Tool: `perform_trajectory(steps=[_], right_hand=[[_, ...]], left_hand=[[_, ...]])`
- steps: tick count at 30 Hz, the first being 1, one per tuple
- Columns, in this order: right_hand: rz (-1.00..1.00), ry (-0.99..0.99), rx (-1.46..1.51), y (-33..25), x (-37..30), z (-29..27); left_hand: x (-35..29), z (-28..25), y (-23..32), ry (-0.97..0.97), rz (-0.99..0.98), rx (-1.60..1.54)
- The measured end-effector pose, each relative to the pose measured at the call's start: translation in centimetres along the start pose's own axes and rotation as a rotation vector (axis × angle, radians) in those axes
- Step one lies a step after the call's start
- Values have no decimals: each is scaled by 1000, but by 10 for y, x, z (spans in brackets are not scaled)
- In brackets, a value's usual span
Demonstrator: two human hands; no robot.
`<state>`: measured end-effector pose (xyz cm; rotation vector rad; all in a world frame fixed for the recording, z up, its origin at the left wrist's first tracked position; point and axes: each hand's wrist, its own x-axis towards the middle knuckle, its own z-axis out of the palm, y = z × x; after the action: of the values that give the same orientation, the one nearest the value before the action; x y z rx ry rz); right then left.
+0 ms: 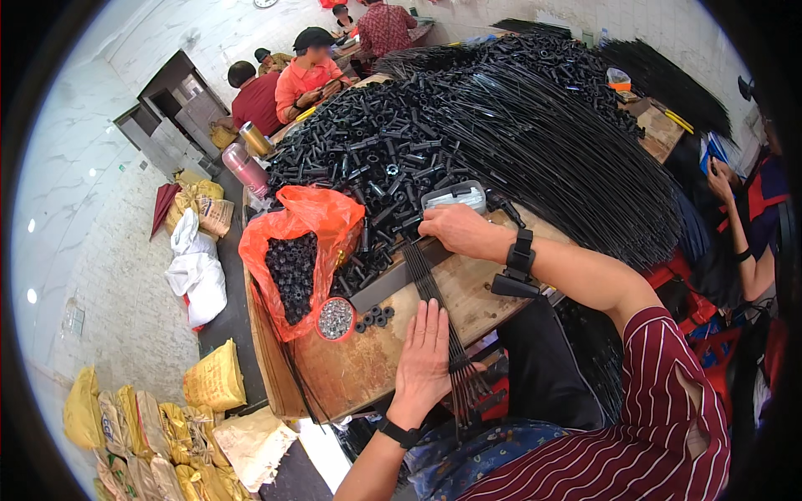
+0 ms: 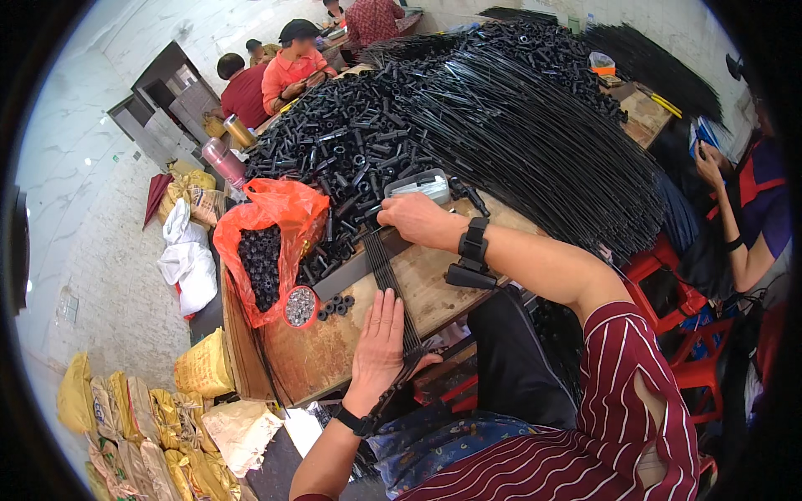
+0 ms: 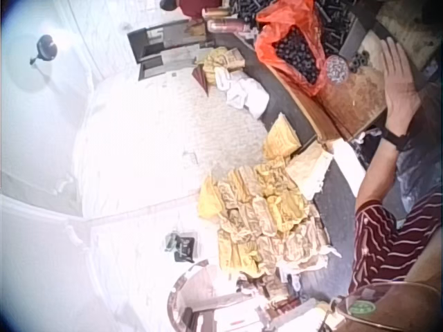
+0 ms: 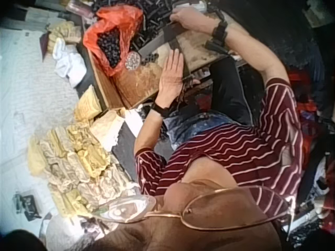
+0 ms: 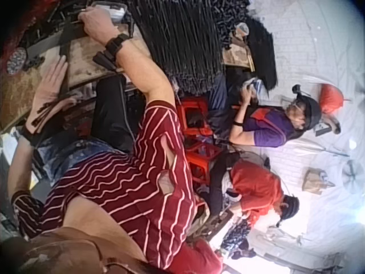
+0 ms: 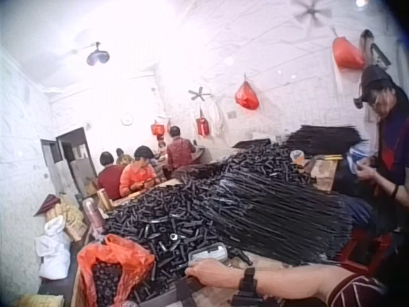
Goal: The recorder is assembling components for umbrella frames by inserting thin black rods into a plastic connector and securing them.
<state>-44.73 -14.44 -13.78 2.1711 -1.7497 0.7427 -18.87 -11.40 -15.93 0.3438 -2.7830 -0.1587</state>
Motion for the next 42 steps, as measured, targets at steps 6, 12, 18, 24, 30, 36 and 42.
perform_trajectory(steps=[6,12,18,24,30,36,42], right_hand=[[16,-49,11,-3,0,-1],[25,-49,16,-5,2,-2],[2,-40,13,-6,2,-3],[5,-54,26,-10,2,0],[4,24,139,-11,3,2],[42,31,73,-21,4,-4],[171,-82,-26,-11,1,-6]], left_hand=[[1,-3,1,-4,1,-22],[1,-4,2,-9,-3,-22],[2,-5,3,-10,-12,-68],[3,-7,2,-9,4,-73],[0,-4,0,-16,17,-29],[0,-4,0,-6,7,-29],[1,-3,0,5,11,-25]])
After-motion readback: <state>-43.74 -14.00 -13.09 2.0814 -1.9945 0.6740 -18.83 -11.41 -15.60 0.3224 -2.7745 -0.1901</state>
